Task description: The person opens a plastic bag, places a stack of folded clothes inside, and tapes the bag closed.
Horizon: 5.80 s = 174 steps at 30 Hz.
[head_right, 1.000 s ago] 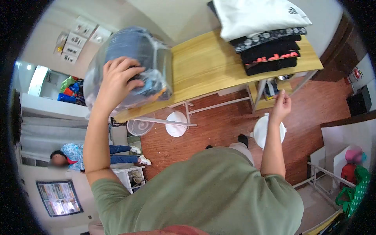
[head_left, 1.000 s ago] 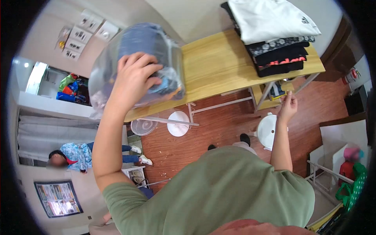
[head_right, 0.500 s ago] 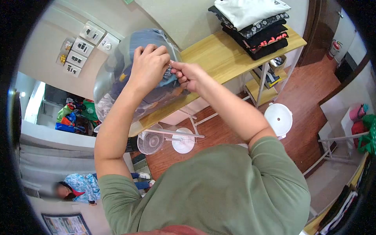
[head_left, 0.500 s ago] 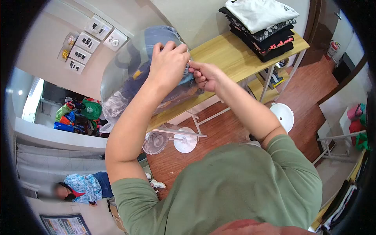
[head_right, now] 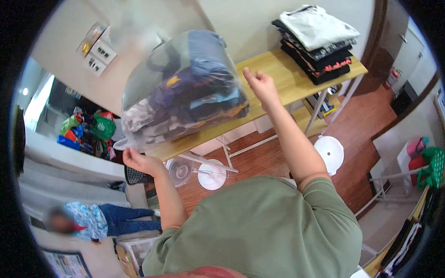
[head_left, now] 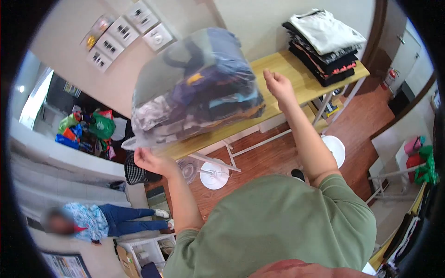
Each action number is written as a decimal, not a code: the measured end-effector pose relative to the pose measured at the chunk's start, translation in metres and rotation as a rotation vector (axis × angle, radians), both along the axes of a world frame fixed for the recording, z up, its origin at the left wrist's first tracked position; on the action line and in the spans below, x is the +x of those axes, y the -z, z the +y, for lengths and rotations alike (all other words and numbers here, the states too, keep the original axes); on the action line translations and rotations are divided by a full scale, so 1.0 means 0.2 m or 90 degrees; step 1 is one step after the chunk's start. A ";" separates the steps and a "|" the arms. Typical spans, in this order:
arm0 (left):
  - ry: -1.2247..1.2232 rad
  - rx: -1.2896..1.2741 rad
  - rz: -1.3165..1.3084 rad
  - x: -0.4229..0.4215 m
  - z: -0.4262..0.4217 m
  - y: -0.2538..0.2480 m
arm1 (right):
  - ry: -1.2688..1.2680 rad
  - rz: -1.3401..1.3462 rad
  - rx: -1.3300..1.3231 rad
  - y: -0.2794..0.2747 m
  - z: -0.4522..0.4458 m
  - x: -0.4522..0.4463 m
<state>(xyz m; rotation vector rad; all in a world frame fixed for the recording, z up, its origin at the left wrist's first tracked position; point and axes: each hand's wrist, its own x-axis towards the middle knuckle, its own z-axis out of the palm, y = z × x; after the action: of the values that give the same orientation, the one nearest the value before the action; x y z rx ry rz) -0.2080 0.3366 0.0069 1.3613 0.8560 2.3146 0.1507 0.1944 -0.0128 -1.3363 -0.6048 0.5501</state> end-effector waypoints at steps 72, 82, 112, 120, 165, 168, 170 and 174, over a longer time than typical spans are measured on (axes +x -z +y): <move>-0.117 0.255 0.877 0.82 -0.61 -0.16 | -0.115 -0.894 0.256 -0.14 -0.18 0.07; 0.027 0.209 1.041 0.84 -0.63 -0.39 | -0.126 -0.804 0.346 -0.05 -0.34 -0.19; 0.031 0.126 1.122 0.90 -0.54 -0.45 | -0.005 -1.262 0.330 -0.15 -0.24 0.01; -0.064 0.279 0.964 0.85 -0.55 -0.34 | -0.074 -0.750 0.183 -0.02 -0.14 -0.16; 0.109 0.344 0.811 0.79 -0.50 -0.70 | -0.245 -1.266 0.262 -0.36 -0.06 -0.08; 0.271 0.070 0.647 0.61 -0.70 -0.55 | -0.252 -0.730 0.030 -0.16 -0.08 -0.21; 0.283 -0.192 0.751 0.51 -0.77 -0.36 | -0.306 -0.239 -0.168 -0.12 -0.11 -0.29; 0.312 -0.262 0.478 0.60 -0.80 0.01 | -0.371 0.416 -0.060 -0.06 -0.18 -0.43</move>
<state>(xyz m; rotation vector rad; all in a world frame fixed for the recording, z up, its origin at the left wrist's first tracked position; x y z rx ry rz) -0.0881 0.1758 0.0039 1.9746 0.9729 1.1705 0.0640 0.1580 -0.0002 -0.9660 -0.4134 1.4358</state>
